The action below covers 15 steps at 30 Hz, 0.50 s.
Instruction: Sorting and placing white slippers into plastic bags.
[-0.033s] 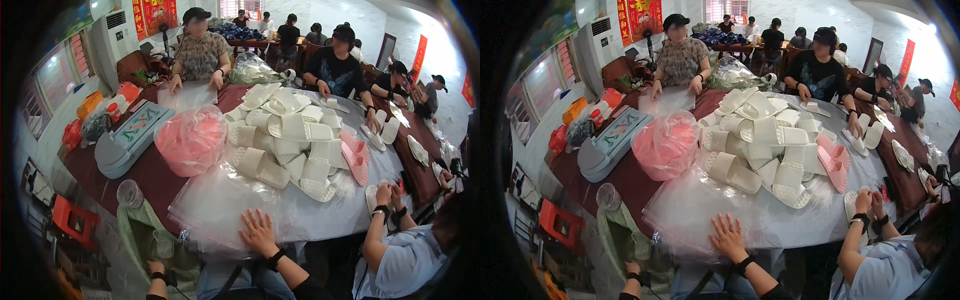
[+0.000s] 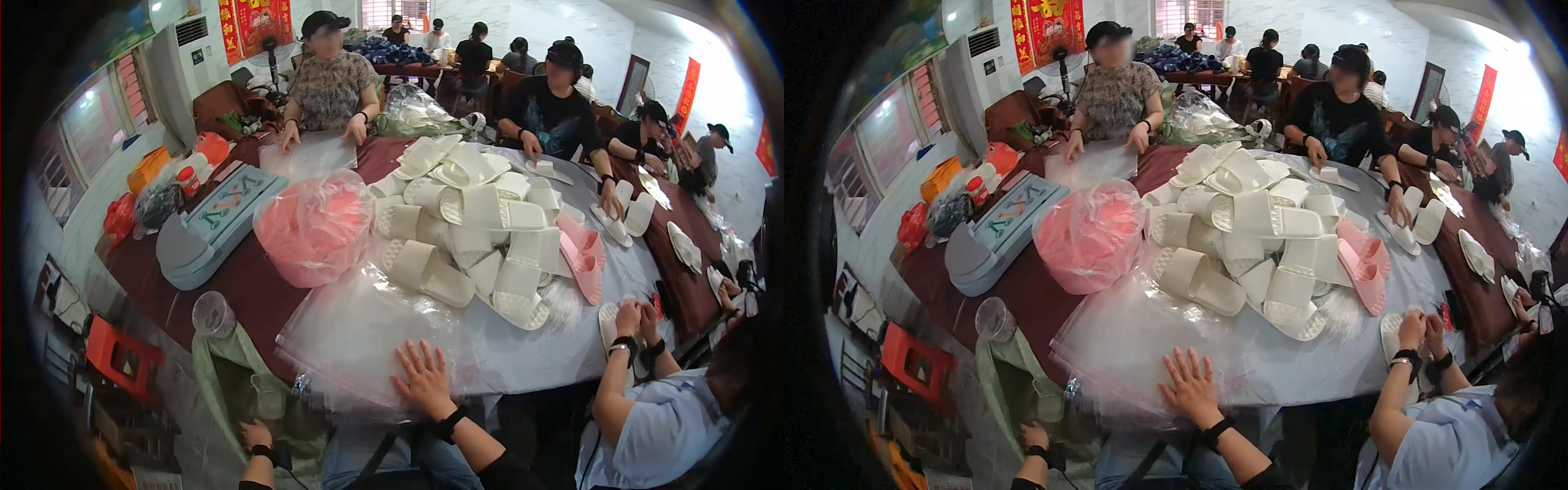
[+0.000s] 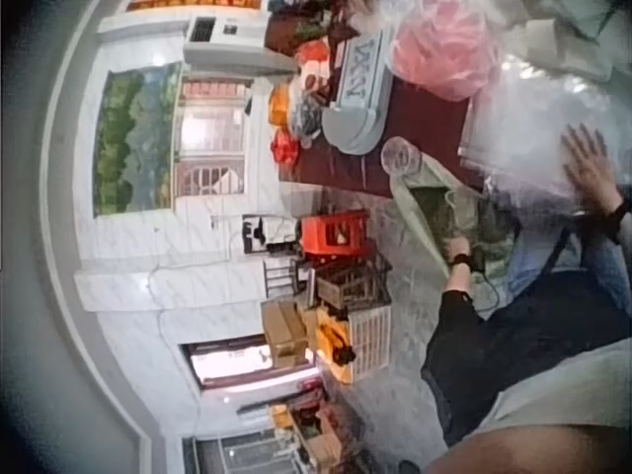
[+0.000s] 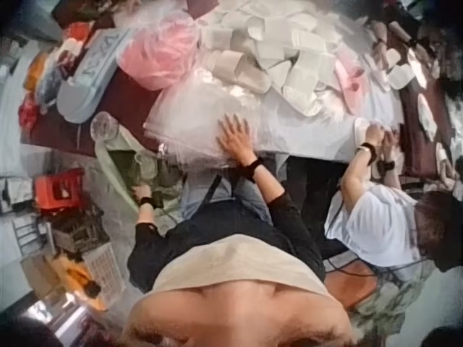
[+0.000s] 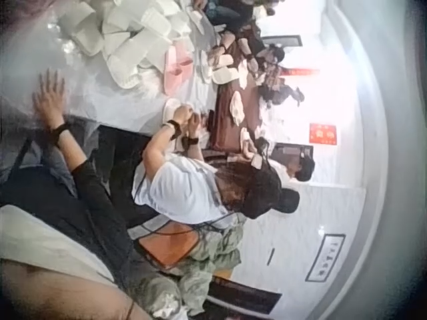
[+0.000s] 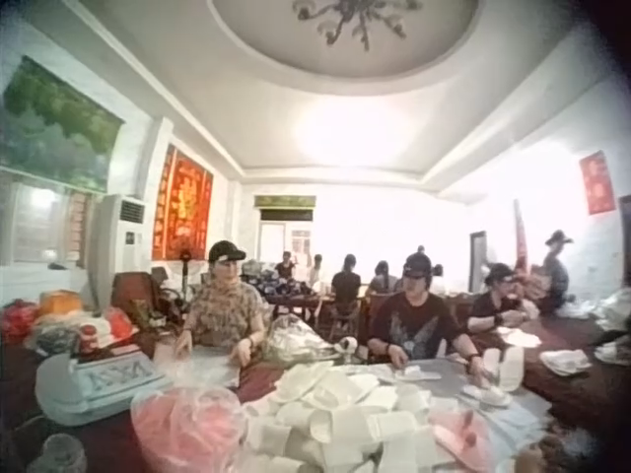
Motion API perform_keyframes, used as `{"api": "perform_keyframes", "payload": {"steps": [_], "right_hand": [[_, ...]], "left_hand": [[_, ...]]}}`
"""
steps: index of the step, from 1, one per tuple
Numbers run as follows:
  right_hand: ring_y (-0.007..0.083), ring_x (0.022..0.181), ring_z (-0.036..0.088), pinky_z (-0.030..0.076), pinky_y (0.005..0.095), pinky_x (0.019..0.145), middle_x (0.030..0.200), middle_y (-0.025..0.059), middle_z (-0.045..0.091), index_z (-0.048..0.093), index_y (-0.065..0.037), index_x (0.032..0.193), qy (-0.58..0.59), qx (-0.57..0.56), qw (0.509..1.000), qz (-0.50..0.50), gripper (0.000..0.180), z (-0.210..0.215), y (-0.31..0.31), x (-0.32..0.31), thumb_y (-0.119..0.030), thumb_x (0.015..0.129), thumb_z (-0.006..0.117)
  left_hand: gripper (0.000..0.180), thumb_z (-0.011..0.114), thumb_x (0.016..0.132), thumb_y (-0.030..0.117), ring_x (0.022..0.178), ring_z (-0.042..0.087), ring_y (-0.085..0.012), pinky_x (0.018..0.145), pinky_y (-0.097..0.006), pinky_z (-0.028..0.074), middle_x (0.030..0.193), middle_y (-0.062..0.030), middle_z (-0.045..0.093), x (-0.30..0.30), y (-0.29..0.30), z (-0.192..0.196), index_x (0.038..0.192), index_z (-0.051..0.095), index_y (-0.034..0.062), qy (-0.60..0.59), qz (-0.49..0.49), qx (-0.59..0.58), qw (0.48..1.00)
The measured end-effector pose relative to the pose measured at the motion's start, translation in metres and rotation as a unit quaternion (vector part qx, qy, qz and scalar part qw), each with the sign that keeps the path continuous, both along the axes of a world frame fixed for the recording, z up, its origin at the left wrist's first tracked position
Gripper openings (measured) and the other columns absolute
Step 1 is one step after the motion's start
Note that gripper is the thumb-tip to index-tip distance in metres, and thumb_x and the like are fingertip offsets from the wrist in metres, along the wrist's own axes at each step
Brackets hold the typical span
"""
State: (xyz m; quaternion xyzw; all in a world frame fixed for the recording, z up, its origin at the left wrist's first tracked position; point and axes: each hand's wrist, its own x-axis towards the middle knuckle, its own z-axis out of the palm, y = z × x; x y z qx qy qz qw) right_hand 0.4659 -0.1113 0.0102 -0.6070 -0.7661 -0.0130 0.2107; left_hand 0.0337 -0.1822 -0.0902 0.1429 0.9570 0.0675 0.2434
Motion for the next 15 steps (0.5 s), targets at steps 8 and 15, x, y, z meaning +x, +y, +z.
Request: {"api": "perform_keyframes", "payload": {"steps": [8, 15], "right_hand": [[0.0287, 0.136, 0.027, 0.013, 0.0506, 0.112, 0.145, 0.0059, 0.037, 0.045, -0.019, 0.137, -0.011, -0.017, 1.0, 0.013, 0.057, -0.001, 0.0, 0.001, -0.047, 0.087, 0.051], [0.0293, 0.137, 0.026, 0.013, 0.0505, 0.112, 0.146, 0.0069, 0.037, 0.046, -0.018, 0.136, -0.028, -0.023, 0.999, 0.008, 0.056, -0.007, -0.003, 0.0, -0.044, 0.087, 0.053]], "left_hand": [[0.062, 0.052, 0.083, 0.053, 0.137, 0.02, -0.0386, 0.11, -0.061, 0.003, 0.142, -0.024, 0.034, 0.069, -0.031, 0.019, 0.124, 0.057, 0.0068, 0.11, -0.61, 0.023, 0.784], [0.046, 0.051, 0.085, 0.033, 0.108, 0.053, -0.0358, 0.093, -0.054, 0.037, 0.112, -0.025, 0.057, 0.097, -0.035, 0.016, 0.123, 0.055, 0.0074, 0.072, -0.615, 0.053, 0.784]]}}
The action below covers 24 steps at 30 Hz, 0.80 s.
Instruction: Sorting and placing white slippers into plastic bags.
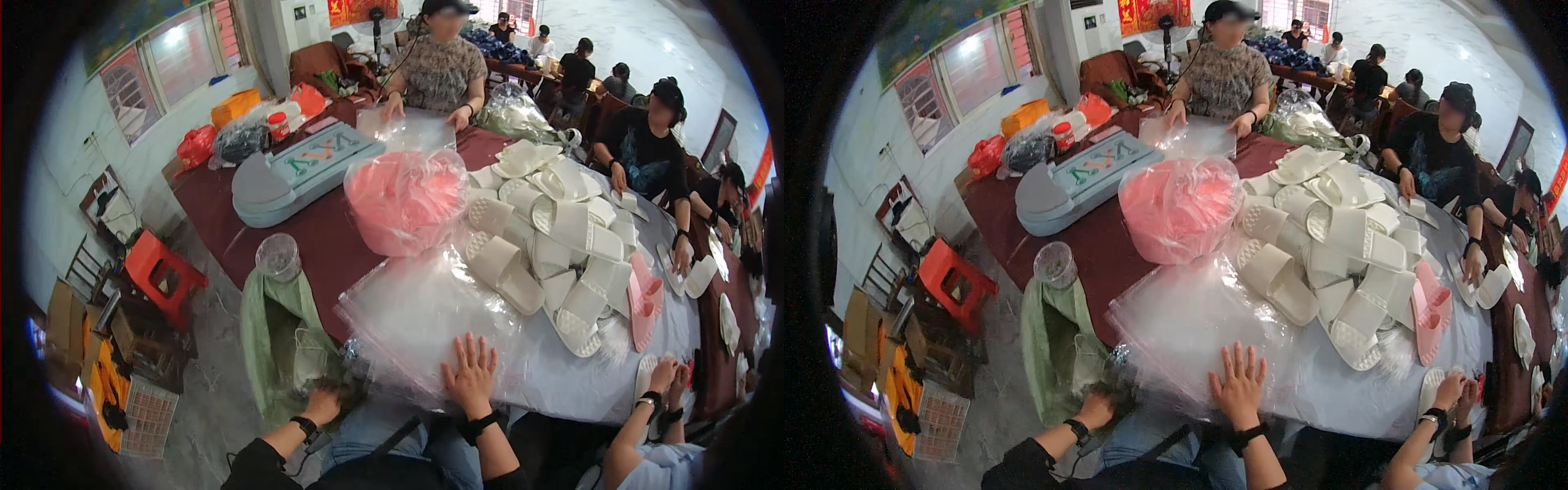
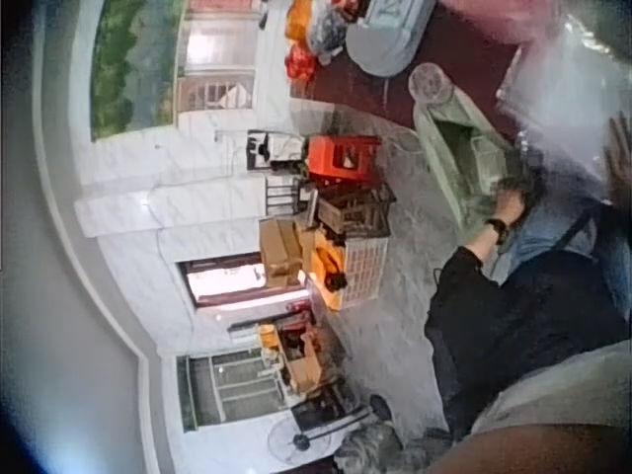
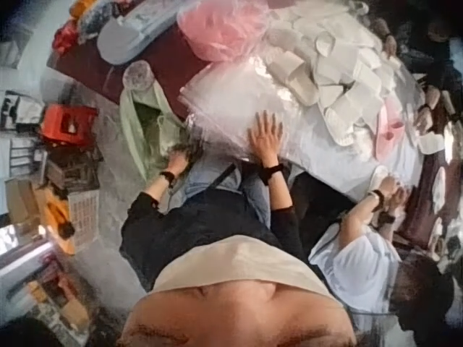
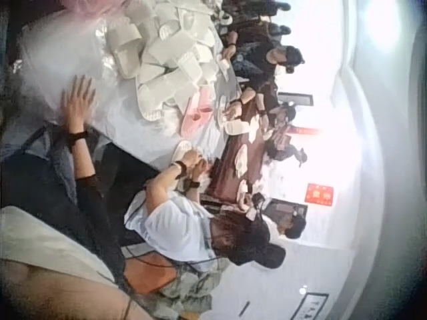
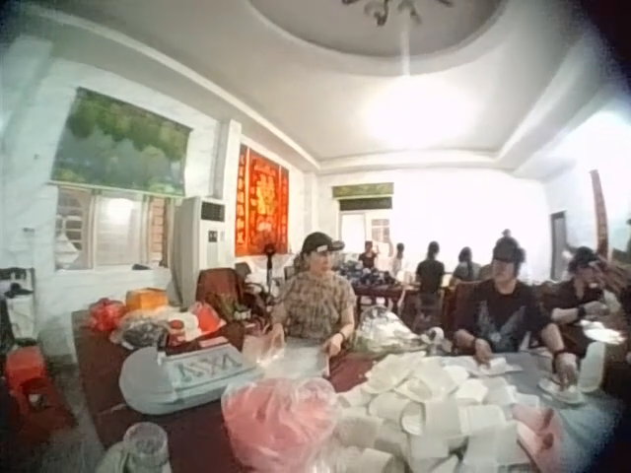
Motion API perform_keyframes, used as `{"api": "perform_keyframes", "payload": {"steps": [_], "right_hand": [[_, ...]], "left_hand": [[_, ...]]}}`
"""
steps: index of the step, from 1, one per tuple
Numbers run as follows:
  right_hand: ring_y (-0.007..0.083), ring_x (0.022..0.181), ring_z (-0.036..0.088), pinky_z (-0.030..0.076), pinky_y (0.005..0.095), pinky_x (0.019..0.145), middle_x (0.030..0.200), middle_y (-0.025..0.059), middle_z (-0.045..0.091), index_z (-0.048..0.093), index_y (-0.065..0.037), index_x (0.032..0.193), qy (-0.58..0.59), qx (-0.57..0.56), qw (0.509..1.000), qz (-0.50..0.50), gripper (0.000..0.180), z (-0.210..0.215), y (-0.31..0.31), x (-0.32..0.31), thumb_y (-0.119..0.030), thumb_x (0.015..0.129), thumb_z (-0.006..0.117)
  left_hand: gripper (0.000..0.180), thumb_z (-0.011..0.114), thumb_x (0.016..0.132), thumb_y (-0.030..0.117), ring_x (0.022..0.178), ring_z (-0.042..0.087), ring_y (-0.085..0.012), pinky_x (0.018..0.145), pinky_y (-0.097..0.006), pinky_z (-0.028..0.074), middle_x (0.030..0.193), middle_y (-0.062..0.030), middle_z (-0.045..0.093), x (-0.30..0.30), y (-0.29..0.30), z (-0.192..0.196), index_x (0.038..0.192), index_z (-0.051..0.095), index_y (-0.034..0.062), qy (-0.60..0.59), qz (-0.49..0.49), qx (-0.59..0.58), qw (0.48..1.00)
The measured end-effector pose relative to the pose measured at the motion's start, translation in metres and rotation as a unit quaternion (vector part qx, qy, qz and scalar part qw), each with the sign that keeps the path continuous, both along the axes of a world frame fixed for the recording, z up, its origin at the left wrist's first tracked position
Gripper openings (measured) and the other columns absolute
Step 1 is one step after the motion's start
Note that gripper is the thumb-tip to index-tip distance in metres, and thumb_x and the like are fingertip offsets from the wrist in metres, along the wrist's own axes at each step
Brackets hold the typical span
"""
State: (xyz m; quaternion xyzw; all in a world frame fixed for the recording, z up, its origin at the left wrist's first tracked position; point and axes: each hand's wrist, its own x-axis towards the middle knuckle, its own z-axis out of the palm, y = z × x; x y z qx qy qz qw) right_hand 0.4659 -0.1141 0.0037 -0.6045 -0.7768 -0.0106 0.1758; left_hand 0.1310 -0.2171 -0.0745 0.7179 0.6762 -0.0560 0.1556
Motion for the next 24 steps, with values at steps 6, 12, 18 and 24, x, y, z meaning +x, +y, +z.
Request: {"api": "perform_keyframes", "payload": {"steps": [6, 12, 18, 24], "right_hand": [[0.0305, 0.137, 0.026, 0.012, 0.0491, 0.113, 0.145, 0.0087, 0.037, 0.046, -0.015, 0.136, 0.01, 0.002, 1.0, 0.011, 0.056, 0.01, 0.003, -0.002, -0.041, 0.087, 0.054], [0.0304, 0.139, 0.022, 0.01, 0.0497, 0.113, 0.147, 0.0079, 0.033, 0.044, -0.016, 0.137, 0.002, 0.006, 1.0, 0.0, 0.057, 0.004, 0.008, -0.002, -0.042, 0.088, 0.051], [0.0301, 0.139, 0.022, 0.009, 0.0495, 0.113, 0.148, 0.0077, 0.033, 0.043, -0.016, 0.138, 0.0, 0.003, 1.0, 0.002, 0.057, 0.007, 0.005, -0.005, -0.042, 0.088, 0.051], [0.0295, 0.139, 0.022, 0.009, 0.0489, 0.113, 0.148, 0.0072, 0.033, 0.043, -0.017, 0.138, -0.007, 0.002, 1.0, -0.002, 0.057, 0.007, 0.003, -0.001, -0.042, 0.088, 0.052]], "left_hand": [[0.033, 0.057, 0.08, 0.013, 0.07, 0.063, -0.0326, 0.059, -0.042, 0.05, 0.078, -0.0148, 0.065, 0.015, -0.031, 0.045, 0.112, 0.057, 0.005, -0.18, -0.062, 0.084, 0.978], [0.03, 0.058, 0.075, 0.003, 0.067, 0.063, -0.0308, 0.054, -0.038, 0.05, 0.088, -0.0159, 0.067, 0.018, -0.04, 0.082, 0.104, 0.065, 0.0044, -0.252, -0.061, 0.229, 0.938], [0.046, 0.062, 0.076, 0.009, 0.054, 0.058, -0.023, 0.045, -0.033, 0.046, 0.105, -0.0123, 0.065, 0.024, -0.057, 0.099, 0.12, 0.059, 0.0203, -0.186, -0.156, 0.107, 0.964], [0.048, 0.064, 0.081, 0.028, 0.064, 0.061, -0.0254, 0.051, -0.035, 0.049, 0.137, -0.0087, 0.045, 0.023, -0.048, 0.131, 0.128, 0.053, 0.0306, -0.176, -0.249, -0.038, 0.952]]}}
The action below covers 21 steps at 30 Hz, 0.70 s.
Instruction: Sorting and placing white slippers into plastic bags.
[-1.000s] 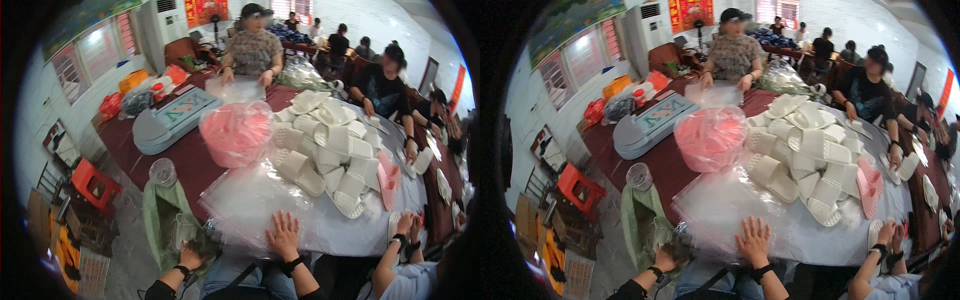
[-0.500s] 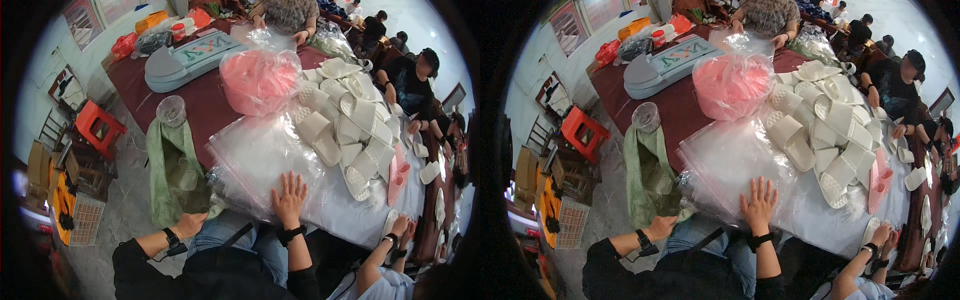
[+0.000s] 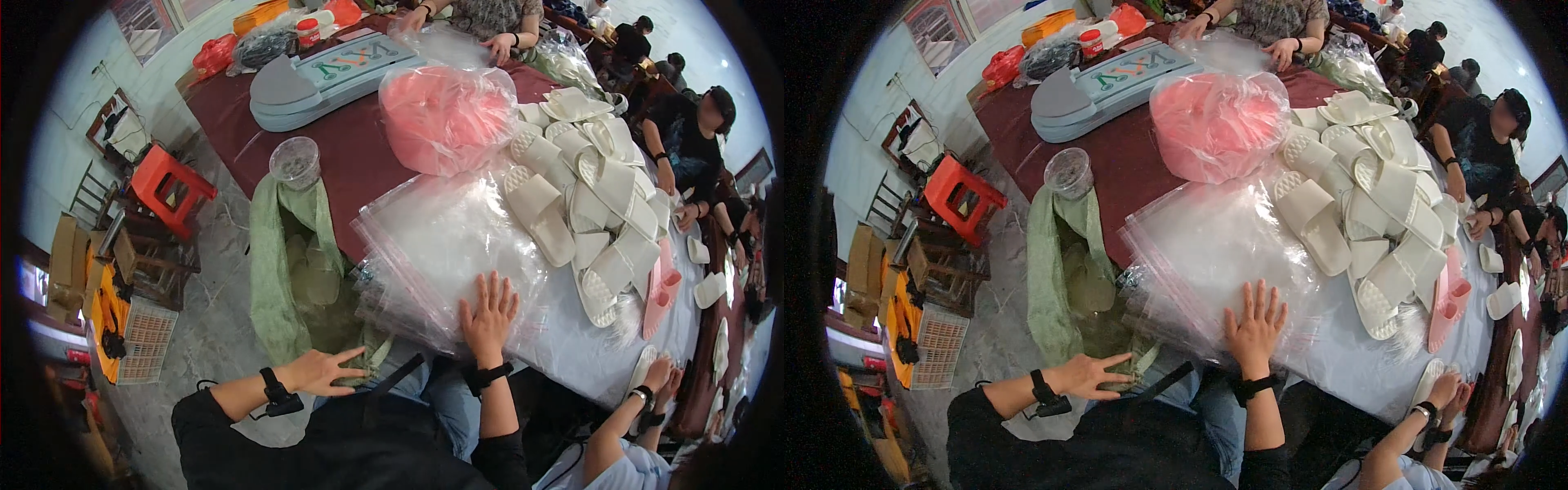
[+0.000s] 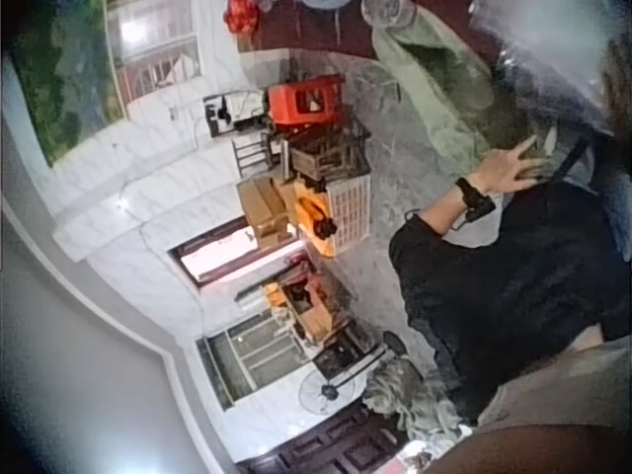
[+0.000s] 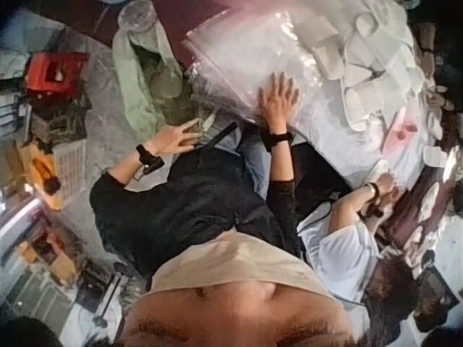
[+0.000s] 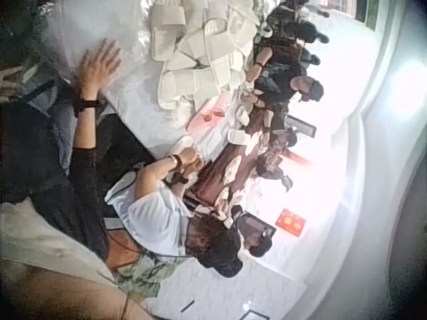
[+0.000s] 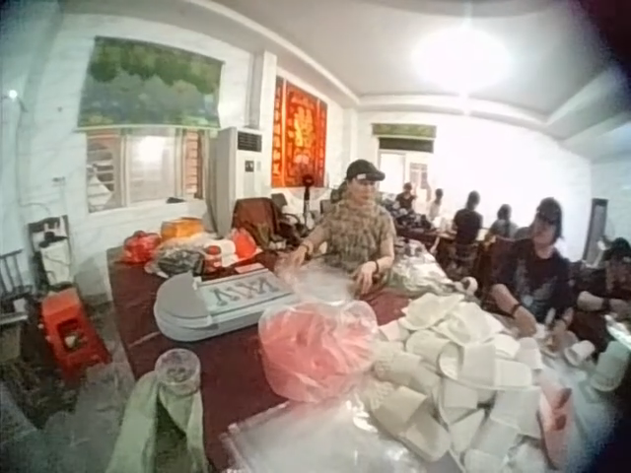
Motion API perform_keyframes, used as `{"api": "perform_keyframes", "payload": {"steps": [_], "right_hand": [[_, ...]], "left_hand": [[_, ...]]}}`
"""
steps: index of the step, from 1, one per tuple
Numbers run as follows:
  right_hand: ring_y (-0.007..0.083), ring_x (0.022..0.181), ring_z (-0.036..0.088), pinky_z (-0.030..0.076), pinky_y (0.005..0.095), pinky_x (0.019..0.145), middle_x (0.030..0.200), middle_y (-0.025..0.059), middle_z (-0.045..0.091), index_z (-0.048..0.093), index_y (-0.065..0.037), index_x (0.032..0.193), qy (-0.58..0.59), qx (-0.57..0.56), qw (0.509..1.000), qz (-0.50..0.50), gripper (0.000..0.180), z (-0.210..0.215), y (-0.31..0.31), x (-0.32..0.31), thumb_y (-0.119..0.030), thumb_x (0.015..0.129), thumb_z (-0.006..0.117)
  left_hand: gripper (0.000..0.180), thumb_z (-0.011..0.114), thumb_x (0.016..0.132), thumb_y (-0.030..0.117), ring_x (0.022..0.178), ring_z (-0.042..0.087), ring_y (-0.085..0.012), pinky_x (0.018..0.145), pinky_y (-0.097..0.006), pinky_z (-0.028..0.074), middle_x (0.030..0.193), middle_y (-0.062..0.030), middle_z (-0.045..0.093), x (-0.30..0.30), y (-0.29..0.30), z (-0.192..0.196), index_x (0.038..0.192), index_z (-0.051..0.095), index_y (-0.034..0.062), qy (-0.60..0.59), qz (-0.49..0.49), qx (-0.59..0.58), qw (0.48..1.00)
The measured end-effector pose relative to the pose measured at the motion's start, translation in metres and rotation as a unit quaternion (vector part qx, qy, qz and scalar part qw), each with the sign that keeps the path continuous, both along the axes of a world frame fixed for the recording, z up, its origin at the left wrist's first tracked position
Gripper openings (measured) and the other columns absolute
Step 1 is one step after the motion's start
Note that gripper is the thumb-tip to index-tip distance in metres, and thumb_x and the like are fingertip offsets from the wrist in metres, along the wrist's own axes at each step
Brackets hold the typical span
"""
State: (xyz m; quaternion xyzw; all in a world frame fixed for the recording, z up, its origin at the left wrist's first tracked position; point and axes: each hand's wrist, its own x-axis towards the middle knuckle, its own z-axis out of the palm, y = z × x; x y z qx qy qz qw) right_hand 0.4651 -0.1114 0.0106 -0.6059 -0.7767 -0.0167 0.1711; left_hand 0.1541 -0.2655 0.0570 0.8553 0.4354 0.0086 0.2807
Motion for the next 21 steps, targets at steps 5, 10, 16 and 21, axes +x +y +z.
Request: {"api": "perform_keyframes", "payload": {"steps": [5, 10, 16, 21], "right_hand": [[0.0293, 0.139, 0.022, 0.009, 0.0486, 0.113, 0.148, 0.0068, 0.033, 0.042, -0.017, 0.139, -0.005, 0.001, 1.0, 0.0, 0.057, -0.002, 0.001, -0.001, -0.043, 0.089, 0.052], [0.0289, 0.139, 0.022, 0.009, 0.0481, 0.113, 0.148, 0.0065, 0.032, 0.042, -0.017, 0.139, -0.013, 0.005, 1.0, -0.007, 0.057, 0.001, 0.003, -0.005, -0.044, 0.089, 0.051], [0.028, 0.139, 0.022, 0.011, 0.0483, 0.113, 0.148, 0.0058, 0.032, 0.042, -0.019, 0.139, -0.019, 0.005, 0.999, -0.042, 0.057, -0.005, 0.004, 0.002, -0.046, 0.089, 0.05], [0.0267, 0.139, 0.023, 0.013, 0.049, 0.112, 0.148, 0.0046, 0.033, 0.042, -0.022, 0.139, -0.015, -0.002, 1.0, -0.004, 0.058, -0.007, 0.003, -0.008, -0.05, 0.089, 0.047]], "left_hand": [[0.038, 0.06, 0.087, 0.03, 0.093, 0.06, -0.033, 0.075, -0.042, 0.051, 0.131, -0.0097, 0.05, -0.012, -0.013, -0.027, 0.124, 0.057, 0.0229, -0.042, -0.001, -0.112, 0.993], [0.046, 0.053, 0.092, 0.028, 0.116, 0.05, -0.032, 0.096, -0.04, 0.04, 0.132, -0.0177, 0.048, -0.021, 0.03, -0.088, 0.13, 0.044, 0.0024, -0.207, 0.416, -0.142, 0.874], [0.051, 0.053, 0.092, 0.021, 0.109, 0.052, -0.0239, 0.094, -0.034, 0.041, 0.127, -0.0179, 0.048, -0.016, 0.104, -0.107, 0.132, 0.035, -0.0052, -0.393, 0.574, -0.192, 0.692], [0.023, 0.044, 0.095, 0.015, 0.086, 0.058, -0.0204, 0.076, -0.034, 0.048, 0.099, -0.0103, 0.059, -0.056, 0.121, -0.141, 0.108, 0.053, -0.0012, -0.458, 0.589, -0.172, 0.644]]}}
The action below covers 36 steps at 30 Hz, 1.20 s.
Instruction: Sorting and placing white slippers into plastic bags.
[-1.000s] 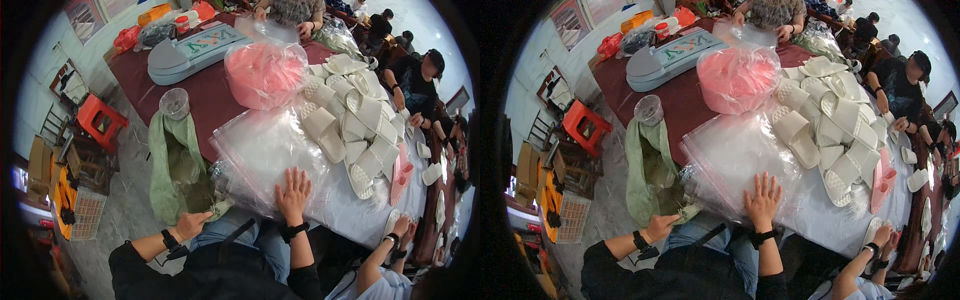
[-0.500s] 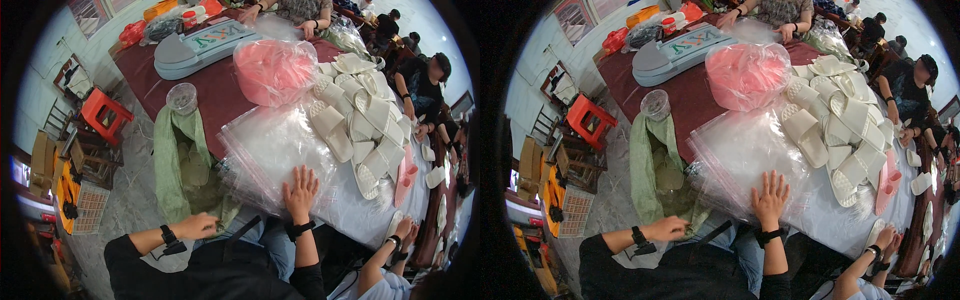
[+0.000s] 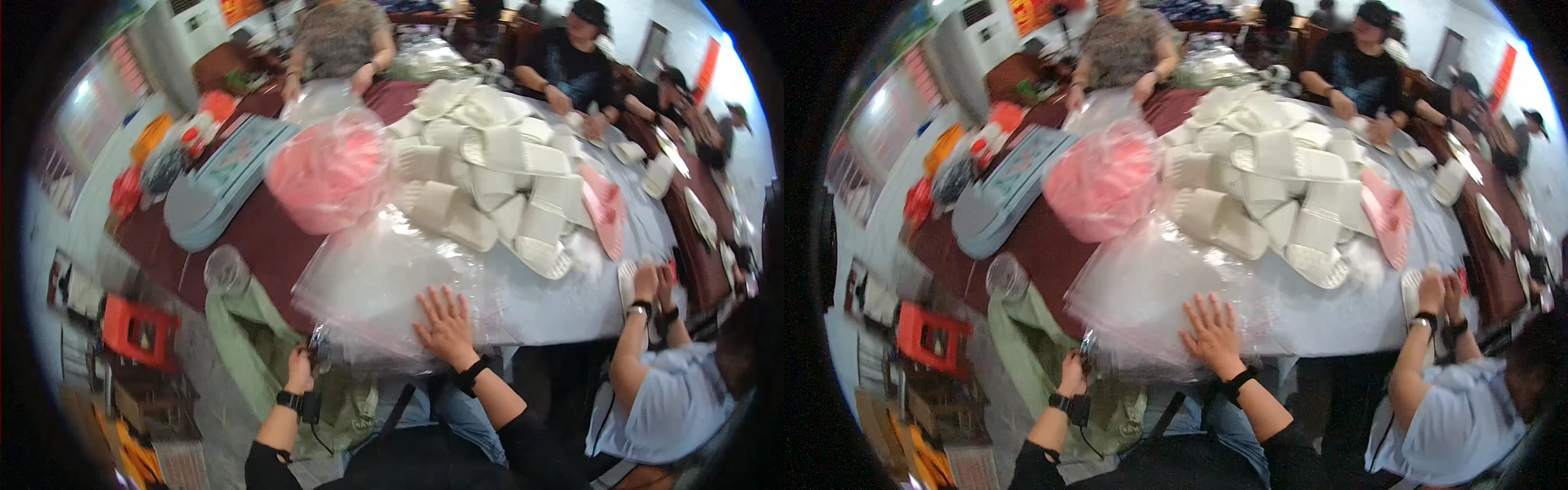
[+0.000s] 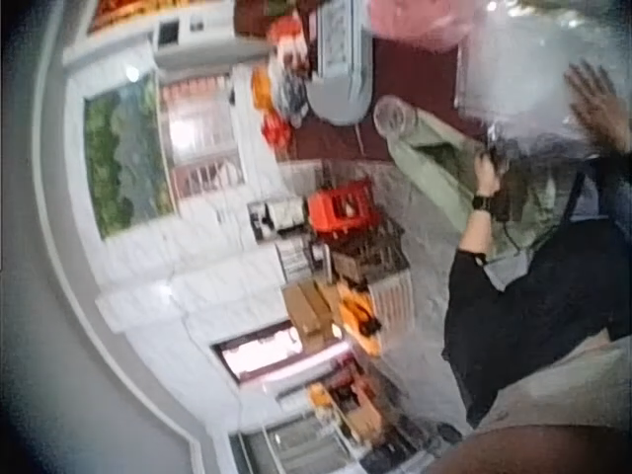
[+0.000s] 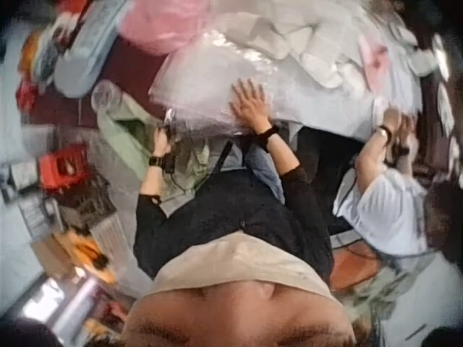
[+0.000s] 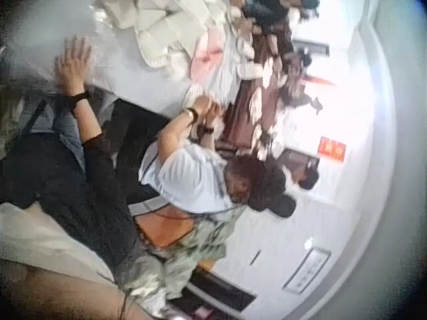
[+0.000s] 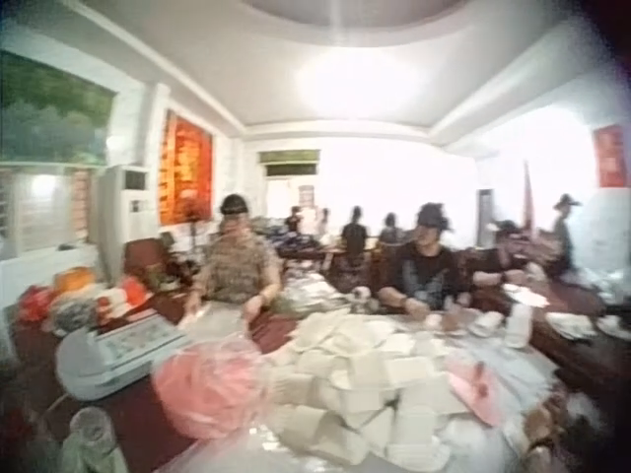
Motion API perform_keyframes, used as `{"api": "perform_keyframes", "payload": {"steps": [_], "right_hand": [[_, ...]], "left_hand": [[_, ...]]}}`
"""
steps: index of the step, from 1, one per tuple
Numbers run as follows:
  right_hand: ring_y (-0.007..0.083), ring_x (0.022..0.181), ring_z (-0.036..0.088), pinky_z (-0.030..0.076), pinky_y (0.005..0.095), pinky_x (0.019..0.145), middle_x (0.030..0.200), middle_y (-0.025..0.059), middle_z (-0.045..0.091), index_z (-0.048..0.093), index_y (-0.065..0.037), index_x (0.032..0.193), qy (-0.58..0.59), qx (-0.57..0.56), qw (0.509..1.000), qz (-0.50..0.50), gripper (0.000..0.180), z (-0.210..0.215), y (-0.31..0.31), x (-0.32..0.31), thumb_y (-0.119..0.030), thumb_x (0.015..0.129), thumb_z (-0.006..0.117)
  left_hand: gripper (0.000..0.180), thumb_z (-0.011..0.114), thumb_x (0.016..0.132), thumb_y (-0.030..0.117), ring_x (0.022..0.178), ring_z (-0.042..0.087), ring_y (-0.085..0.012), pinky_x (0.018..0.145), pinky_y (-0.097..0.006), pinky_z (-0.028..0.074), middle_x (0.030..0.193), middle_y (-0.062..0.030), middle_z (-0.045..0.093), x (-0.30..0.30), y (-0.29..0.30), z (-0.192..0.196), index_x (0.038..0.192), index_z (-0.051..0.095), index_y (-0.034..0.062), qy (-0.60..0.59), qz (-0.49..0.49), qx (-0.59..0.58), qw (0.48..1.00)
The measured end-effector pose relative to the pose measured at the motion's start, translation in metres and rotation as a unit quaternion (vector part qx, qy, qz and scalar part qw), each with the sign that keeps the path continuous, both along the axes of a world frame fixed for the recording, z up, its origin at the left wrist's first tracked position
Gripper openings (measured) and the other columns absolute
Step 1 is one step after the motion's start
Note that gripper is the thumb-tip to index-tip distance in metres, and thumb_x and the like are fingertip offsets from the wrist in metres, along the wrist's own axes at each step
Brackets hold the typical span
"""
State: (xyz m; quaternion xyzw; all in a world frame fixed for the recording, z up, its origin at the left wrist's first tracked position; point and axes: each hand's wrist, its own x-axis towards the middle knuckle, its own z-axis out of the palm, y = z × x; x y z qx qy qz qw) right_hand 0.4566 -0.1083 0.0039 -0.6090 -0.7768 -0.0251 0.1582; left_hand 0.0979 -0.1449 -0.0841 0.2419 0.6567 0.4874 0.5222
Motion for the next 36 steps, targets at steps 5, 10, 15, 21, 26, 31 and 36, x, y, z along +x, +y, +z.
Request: {"api": "perform_keyframes", "payload": {"steps": [5, 10, 15, 21, 26, 31, 36], "right_hand": [[0.0262, 0.139, 0.023, 0.013, 0.0491, 0.112, 0.148, 0.0051, 0.032, 0.039, -0.02, 0.14, 0.014, 0.011, 1.0, -0.004, 0.057, 0.002, -0.003, 0.012, -0.048, 0.091, 0.043], [0.0276, 0.139, 0.023, 0.012, 0.0495, 0.112, 0.148, 0.0066, 0.033, 0.04, -0.019, 0.14, 0.02, 0.025, 0.999, -0.012, 0.057, 0.005, -0.005, 0.011, -0.046, 0.091, 0.047], [0.0255, 0.139, 0.022, 0.012, 0.0482, 0.112, 0.149, 0.0046, 0.03, 0.037, -0.02, 0.141, 0.02, 0.018, 1.0, -0.002, 0.058, 0.001, -0.003, 0.009, -0.049, 0.091, 0.044], [0.0264, 0.14, 0.021, 0.012, 0.05, 0.112, 0.15, 0.0055, 0.029, 0.035, -0.02, 0.142, 0.067, -0.019, 0.997, 0.018, 0.059, -0.002, 0.0, 0.016, -0.05, 0.092, 0.044], [0.0294, 0.14, 0.019, 0.013, 0.0523, 0.112, 0.15, 0.0081, 0.027, 0.034, -0.018, 0.142, 0.073, -0.07, 0.994, 0.029, 0.06, 0.004, 0.003, 0.018, -0.049, 0.092, 0.045], [0.0321, 0.14, 0.019, 0.017, 0.0541, 0.111, 0.15, 0.0116, 0.027, 0.035, -0.016, 0.142, 0.063, -0.134, 0.988, 0.037, 0.059, 0.023, 0.005, 0.019, -0.045, 0.092, 0.047], [0.0321, 0.132, 0.034, 0.026, 0.0516, 0.107, 0.14, 0.0134, 0.041, 0.045, -0.012, 0.131, 0.087, -0.124, 0.985, 0.078, 0.049, 0.035, 0.01, 0.032, -0.028, 0.087, 0.057]], "left_hand": [[0.018, 0.05, 0.095, 0.019, 0.08, 0.059, -0.0166, 0.068, -0.032, 0.048, 0.089, -0.0052, 0.06, 0.012, 0.012, 0.029, 0.091, 0.056, 0.0027, -0.153, -0.041, 0.03, 0.987], [0.008, 0.05, 0.093, 0.007, 0.083, 0.053, -0.0118, 0.079, -0.027, 0.042, 0.087, -0.0012, 0.058, 0.041, 0.004, 0.062, 0.088, 0.056, 0.0024, 0.096, -0.063, 0.07, 0.991], [0.016, 0.054, 0.092, 0.008, 0.08, 0.049, -0.0122, 0.074, -0.027, 0.041, 0.093, -0.0044, 0.053, 0.064, 0.011, 0.077, 0.104, 0.054, -0.0022, 0.163, -0.061, 0.145, 0.974], [0.059, 0.055, 0.087, 0.013, 0.134, 0.023, -0.0372, 0.11, -0.047, 0.02, 0.144, -0.0223, 0.021, 0.111, 0.009, 0.139, 0.139, 0.028, 0.003, 0.387, -0.14, 0.329, 0.85], [0.051, 0.057, 0.087, 0.023, 0.138, 0.015, -0.042, 0.11, -0.056, 0.014, 0.145, -0.0234, 0.023, 0.152, 0.041, 0.128, 0.135, 0.043, 0.0115, 0.57, -0.358, 0.388, 0.63], [0.049, 0.059, 0.086, 0.031, 0.137, 0.016, -0.0423, 0.108, -0.062, 0.011, 0.146, -0.0205, 0.027, 0.191, 0.068, 0.117, 0.131, 0.048, 0.0185, 0.587, -0.391, 0.384, 0.596], [0.048, 0.061, 0.084, 0.035, 0.137, 0.019, -0.0413, 0.107, -0.065, 0.011, 0.146, -0.0165, 0.028, 0.198, 0.079, 0.085, 0.128, 0.05, 0.0221, 0.607, -0.376, 0.362, 0.599]]}}
